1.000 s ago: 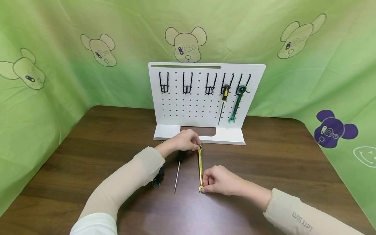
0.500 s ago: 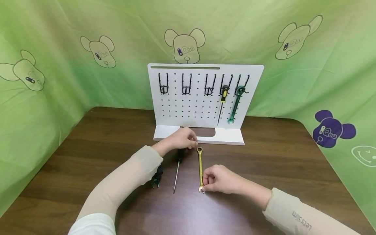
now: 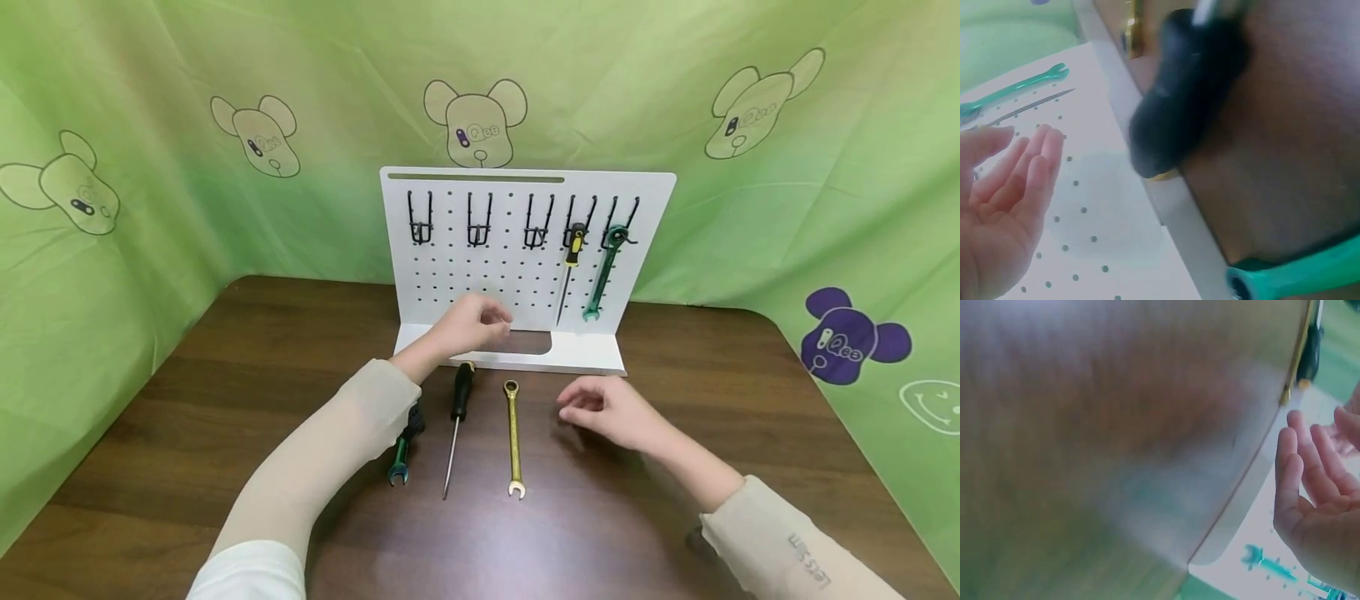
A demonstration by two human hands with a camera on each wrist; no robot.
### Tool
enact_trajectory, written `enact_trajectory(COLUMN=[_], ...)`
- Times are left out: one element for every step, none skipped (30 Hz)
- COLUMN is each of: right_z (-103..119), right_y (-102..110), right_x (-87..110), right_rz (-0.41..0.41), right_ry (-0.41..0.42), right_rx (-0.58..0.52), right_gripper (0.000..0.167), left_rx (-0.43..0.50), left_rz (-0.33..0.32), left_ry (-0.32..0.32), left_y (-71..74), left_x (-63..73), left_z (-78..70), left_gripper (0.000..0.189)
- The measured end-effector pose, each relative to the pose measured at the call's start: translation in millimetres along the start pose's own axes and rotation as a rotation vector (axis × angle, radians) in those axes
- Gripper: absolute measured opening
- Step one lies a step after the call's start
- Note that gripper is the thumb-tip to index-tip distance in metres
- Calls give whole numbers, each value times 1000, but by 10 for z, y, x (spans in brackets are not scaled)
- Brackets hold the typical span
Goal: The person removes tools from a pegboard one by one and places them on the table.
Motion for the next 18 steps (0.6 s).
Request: enact_trajectory(right_z=[-22, -44, -65, -89, -107, -123, -140, -154, -167, -177, -184, -191, -201, -208, -217, -225, -234, -243], right_y=[40, 77, 112, 143, 171, 197, 220, 239, 253, 265, 272, 274, 276, 276, 276, 276, 276, 276], right_x=[-19, -41, -65, -91, -116, -143, -170, -198, -228, -260, -296, -335, -377, -417, -458, -497, -536, -572], right_rz=[-31, -60, -87, -111, -133, -153, -173, -192, -210, -225, -240, -252, -264, -274, -283, -293, -302, -310], right_ry=[-16, -27, -35, -43, -54, -58, -66, -75, -86, -96, -103, -109, -114, -121, -128, -136, -148, -158], right_rx=[3, 3, 5, 4, -1, -9, -16, -28, -41, -53, -65, -77, -85, -92, -95, -96, -99, -100], right_gripper=[16, 17, 17, 17, 18, 18, 19, 19, 20, 20, 21, 22, 23, 24, 25, 26, 27, 29], left_rx=[14, 20, 30, 43, 57, 66, 77, 84, 91, 95, 98, 101, 104, 108, 115, 119, 125, 130], left_rz=[-23, -45, -62, -79, -96, -114, -129, -147, -165, -183, -201, -216, -229, -240, -249, -256, -261, -266], left_ry=[0, 5, 10, 14, 14, 14, 9, 4, 1, -2, -5, -7, -9, -10, -13, -18, -26, -31], left_y=[8, 17, 25, 35, 44, 52, 61, 70, 78, 86, 94, 101, 106, 112, 116, 119, 120, 119], left_x=[-23, -47, -69, -88, -105, -126, -149, -173, -197, -220, -243, -269, -295, -320, -347, -376, -406, -434], left_z=[-11, -27, -43, -56, -67, -77, -88, -99, -109, -122, -133, -143, -154, -166, -180, -195, -209, -226], left_gripper=[26, 26, 26, 26, 25, 25, 25, 25, 25, 25, 25, 24, 24, 24, 24, 24, 24, 24])
Point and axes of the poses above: each hand's wrist, its own x-axis away from the middle knuckle, its own y-axis out of the back of the hand, z = x × y, the point moved 1 cm from there along -x, towards the middle knuckle, and after that the axes turned 7 degrees about -y, right-handed, at the moved point
